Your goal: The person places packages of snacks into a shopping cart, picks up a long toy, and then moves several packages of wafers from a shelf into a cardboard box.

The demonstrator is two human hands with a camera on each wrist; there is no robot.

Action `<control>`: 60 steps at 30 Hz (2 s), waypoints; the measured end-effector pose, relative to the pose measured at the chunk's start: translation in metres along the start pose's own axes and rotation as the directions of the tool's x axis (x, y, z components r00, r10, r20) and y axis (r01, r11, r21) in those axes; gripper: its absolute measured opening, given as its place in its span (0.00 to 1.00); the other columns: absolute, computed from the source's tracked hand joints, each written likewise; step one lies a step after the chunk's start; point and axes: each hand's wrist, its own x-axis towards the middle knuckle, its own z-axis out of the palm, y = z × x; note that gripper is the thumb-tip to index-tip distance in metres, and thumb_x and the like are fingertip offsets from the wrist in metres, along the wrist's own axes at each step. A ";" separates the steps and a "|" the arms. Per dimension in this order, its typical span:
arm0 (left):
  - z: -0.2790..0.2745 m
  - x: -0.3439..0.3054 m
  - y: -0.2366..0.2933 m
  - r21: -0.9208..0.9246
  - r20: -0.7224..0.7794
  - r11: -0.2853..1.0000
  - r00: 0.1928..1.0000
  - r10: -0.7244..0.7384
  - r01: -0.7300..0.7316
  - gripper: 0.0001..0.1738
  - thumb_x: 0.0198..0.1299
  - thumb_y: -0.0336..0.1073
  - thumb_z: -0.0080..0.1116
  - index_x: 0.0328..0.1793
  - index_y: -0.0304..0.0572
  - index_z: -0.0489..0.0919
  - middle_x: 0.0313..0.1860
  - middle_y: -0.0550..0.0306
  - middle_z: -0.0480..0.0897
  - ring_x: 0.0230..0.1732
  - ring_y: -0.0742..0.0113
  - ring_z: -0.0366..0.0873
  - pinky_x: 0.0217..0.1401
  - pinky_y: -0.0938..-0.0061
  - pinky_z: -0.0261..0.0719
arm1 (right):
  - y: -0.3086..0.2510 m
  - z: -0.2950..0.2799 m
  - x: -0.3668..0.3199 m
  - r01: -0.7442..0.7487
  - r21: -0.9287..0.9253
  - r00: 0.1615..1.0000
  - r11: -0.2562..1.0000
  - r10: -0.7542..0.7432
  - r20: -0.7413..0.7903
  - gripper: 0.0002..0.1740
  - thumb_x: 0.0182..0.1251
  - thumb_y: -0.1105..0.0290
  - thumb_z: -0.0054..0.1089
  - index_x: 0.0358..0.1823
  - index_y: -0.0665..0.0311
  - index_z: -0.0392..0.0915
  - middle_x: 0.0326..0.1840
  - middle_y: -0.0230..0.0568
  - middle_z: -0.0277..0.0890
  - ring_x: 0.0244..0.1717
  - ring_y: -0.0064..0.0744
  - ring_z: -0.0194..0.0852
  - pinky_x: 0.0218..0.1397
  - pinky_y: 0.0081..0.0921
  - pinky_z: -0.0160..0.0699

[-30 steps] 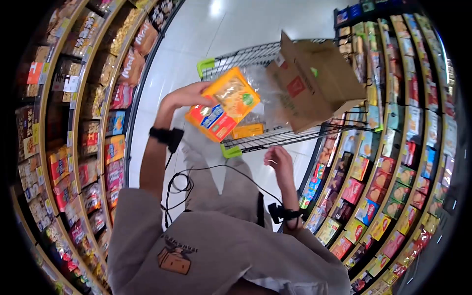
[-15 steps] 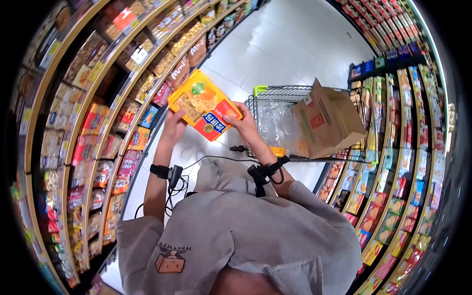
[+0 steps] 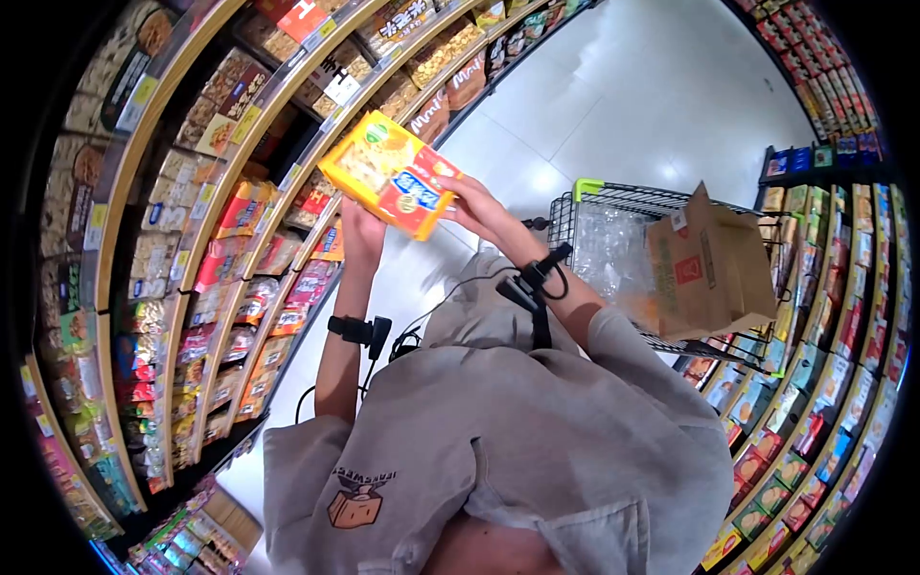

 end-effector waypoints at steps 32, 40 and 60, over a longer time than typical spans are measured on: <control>-0.190 0.268 0.144 0.603 -0.455 -0.652 0.870 0.191 0.459 0.28 0.63 0.54 0.49 0.57 0.39 0.79 0.53 0.36 0.81 0.58 0.41 0.78 0.62 0.54 0.73 | -0.105 -0.094 0.035 0.313 -0.026 0.930 0.950 -0.312 -0.195 0.34 0.75 0.46 0.37 0.59 0.74 0.70 0.48 0.50 0.79 0.47 0.37 0.81 0.55 0.33 0.80; -0.221 0.247 0.149 0.853 -0.520 0.099 0.850 0.086 0.512 0.36 0.62 0.58 0.53 0.69 0.41 0.70 0.63 0.51 0.75 0.58 0.58 0.73 0.70 0.69 0.57 | -0.085 -0.088 0.042 0.327 -0.029 0.913 0.945 -0.323 -0.250 0.29 0.76 0.50 0.38 0.54 0.71 0.73 0.45 0.46 0.80 0.44 0.32 0.81 0.52 0.29 0.79; -0.158 0.236 0.130 0.723 -0.394 0.388 0.802 -0.449 0.572 0.34 0.69 0.56 0.48 0.67 0.33 0.72 0.58 0.52 0.80 0.59 0.60 0.75 0.67 0.68 0.66 | 0.030 -0.171 -0.113 0.760 0.293 0.571 0.580 -0.382 -0.727 0.18 0.74 0.56 0.47 0.47 0.64 0.76 0.36 0.38 0.81 0.36 0.30 0.81 0.44 0.30 0.82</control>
